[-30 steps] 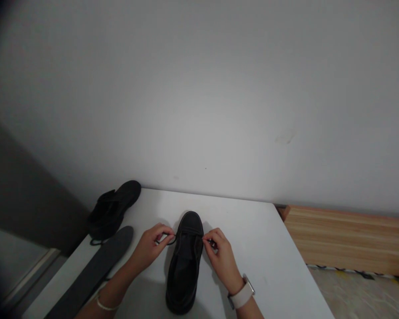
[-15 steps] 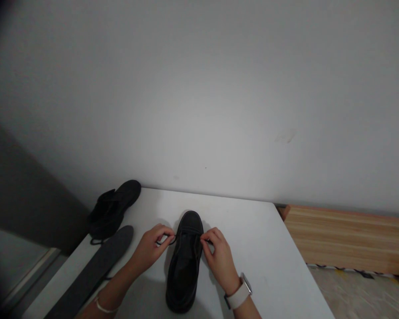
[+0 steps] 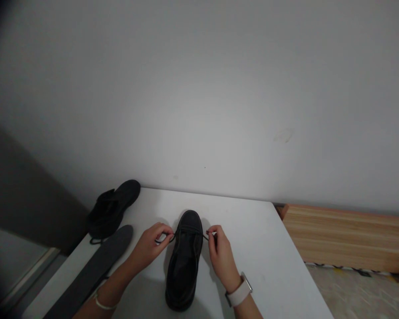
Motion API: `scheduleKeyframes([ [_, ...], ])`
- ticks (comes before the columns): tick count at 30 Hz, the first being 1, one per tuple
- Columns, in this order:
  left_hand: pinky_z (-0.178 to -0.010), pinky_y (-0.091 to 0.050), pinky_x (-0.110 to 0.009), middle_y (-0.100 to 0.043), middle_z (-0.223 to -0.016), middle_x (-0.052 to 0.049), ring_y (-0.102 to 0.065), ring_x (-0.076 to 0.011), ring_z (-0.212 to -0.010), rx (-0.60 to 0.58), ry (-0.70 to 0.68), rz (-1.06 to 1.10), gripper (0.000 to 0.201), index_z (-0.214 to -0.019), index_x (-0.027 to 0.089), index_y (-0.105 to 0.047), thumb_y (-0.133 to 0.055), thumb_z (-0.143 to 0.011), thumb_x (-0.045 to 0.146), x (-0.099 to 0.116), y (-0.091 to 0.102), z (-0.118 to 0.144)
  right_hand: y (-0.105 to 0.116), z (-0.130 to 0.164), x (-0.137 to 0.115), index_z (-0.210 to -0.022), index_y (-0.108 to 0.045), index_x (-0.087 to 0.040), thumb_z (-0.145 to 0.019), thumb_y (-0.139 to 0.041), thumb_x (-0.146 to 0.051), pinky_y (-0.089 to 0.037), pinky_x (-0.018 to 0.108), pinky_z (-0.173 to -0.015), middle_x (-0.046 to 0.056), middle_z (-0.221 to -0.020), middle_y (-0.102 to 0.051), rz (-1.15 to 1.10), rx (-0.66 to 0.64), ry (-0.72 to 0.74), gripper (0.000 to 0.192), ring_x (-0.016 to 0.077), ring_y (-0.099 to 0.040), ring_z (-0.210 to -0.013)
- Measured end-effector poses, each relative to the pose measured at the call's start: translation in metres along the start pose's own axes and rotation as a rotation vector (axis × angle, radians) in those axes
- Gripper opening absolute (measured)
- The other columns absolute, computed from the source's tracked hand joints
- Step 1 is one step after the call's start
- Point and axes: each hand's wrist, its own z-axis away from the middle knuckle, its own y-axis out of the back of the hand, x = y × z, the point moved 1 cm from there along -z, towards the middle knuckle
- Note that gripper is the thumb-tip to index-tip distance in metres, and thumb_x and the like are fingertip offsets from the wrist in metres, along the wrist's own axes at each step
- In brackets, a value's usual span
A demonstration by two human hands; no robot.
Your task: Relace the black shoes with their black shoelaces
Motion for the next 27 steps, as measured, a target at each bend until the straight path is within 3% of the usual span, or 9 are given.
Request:
scheduleKeyframes([
  [3, -0.071, -0.051, -0.030, -0.072, -0.080, -0.003, -0.067, -0.0202, -0.077, -0.001, 0.000, -0.002, 0.012, -0.083, 0.024, -0.066, -0.058, -0.088, 0.017, 0.001, 0.000, 0.000, 0.000, -0.002, -0.001, -0.099, -0.052, -0.023, -0.102, -0.039, -0.032, -0.048, 0.029, -0.062, 0.005, -0.086, -0.067, -0.014, -0.012, -0.011, 0.016, 0.0188, -0.061, -0.067],
  [7, -0.072, -0.051, -0.030, -0.072, -0.080, -0.003, -0.067, -0.0200, -0.077, -0.010, -0.005, -0.001, 0.011, -0.083, 0.023, -0.066, -0.059, -0.089, 0.016, 0.003, 0.002, -0.001, 0.002, -0.003, -0.008, -0.092, -0.057, -0.023, -0.099, -0.047, -0.029, -0.044, 0.028, -0.058, 0.001, -0.076, -0.064, -0.001, -0.074, 0.003, 0.014, 0.0182, -0.058, -0.063],
  [27, -0.068, -0.048, -0.029, -0.071, -0.082, -0.002, -0.062, -0.0191, -0.074, -0.046, 0.001, -0.046, 0.011, -0.085, 0.021, -0.066, -0.058, -0.091, 0.016, 0.006, 0.001, -0.002, -0.001, -0.003, -0.011, -0.091, -0.061, -0.021, -0.096, -0.050, -0.013, -0.046, 0.032, -0.071, 0.004, -0.090, -0.061, 0.135, -0.170, 0.088, 0.015, 0.0197, -0.058, -0.077],
])
